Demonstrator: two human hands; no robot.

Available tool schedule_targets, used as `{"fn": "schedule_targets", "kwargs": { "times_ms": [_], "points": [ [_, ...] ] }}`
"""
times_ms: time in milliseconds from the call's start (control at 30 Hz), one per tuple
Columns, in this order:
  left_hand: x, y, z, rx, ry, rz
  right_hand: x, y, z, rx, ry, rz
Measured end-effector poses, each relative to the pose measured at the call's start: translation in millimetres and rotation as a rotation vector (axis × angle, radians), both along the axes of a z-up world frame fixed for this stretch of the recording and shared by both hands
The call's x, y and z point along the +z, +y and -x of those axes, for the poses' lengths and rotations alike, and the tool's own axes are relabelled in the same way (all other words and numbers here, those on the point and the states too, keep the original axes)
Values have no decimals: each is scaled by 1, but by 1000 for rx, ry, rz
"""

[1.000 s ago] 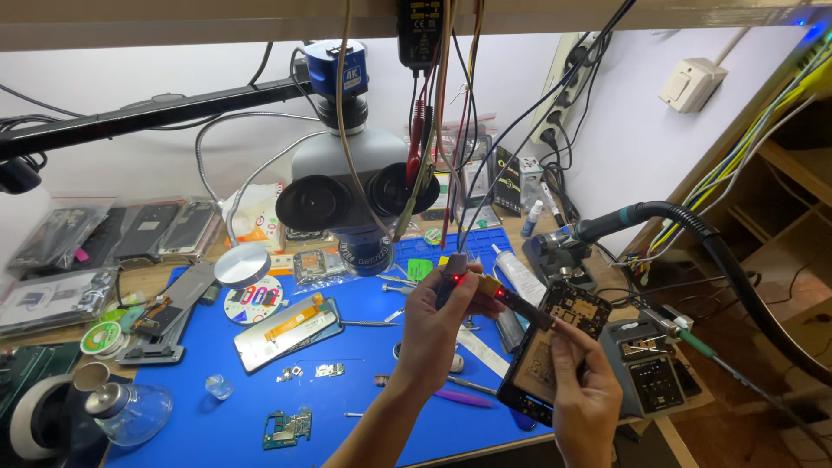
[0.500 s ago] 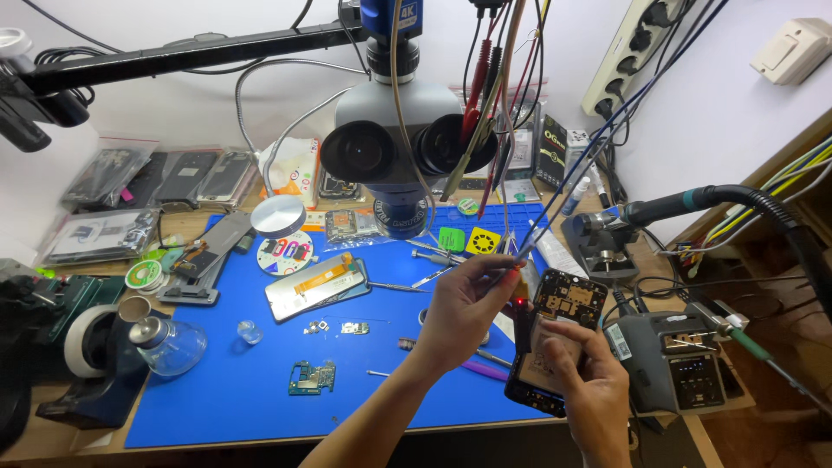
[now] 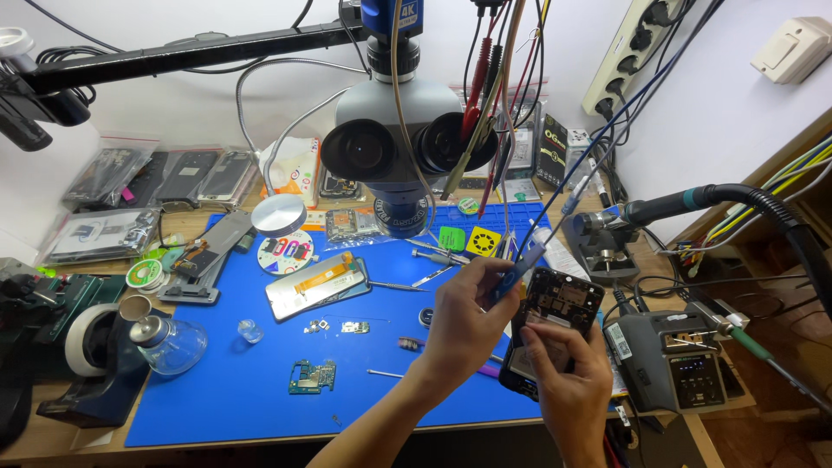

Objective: The person cleans a small circuit board with a cotton swab and then uses a multimeter to test the electrical connections on a disassembled mobile phone.

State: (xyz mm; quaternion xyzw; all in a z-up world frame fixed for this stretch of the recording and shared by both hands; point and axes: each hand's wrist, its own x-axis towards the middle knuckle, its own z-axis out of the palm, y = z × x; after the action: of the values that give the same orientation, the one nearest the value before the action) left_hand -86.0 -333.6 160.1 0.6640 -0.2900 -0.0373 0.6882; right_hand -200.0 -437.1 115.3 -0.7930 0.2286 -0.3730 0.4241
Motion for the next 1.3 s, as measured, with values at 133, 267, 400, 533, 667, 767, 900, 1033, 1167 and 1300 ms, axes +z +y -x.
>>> {"fn": "schedule_targets", "kwargs": {
  "times_ms": [133, 267, 400, 533, 667, 767, 900, 1033, 1167, 1300],
  "points": [
    [0, -4, -2, 53, -35, -31, -7, 1, 0, -7, -10, 84],
    [1, -9, -8, 95, 50, -22, -27, -7, 2, 19, -53, 81],
    [2, -11, -17, 98, 222, 43, -47, -14, 9, -9, -100, 93],
    [8, 1, -24, -16, 261, 155, -48, -20, 11, -11, -29, -241],
    [5, 9, -26, -225, 385, 225, -39, -24, 6, 89, -73, -625],
    [-2, 12, -24, -346, 460, 162, -26, -22, 2, 148, -88, -720],
    [-3, 16, -18, -389, 410, -34, -8, -11, -7, 200, -86, -791],
    [-1, 20, -14, -192, 337, -151, -11, -9, -11, 217, -65, -793],
    [-18, 21, -11, -179, 294, -182, -1, 0, -12, 173, 3, -788],
    [-34, 22, -8, -223, 439, -193, -7, 4, -14, 170, -13, -748]
  ]
}}
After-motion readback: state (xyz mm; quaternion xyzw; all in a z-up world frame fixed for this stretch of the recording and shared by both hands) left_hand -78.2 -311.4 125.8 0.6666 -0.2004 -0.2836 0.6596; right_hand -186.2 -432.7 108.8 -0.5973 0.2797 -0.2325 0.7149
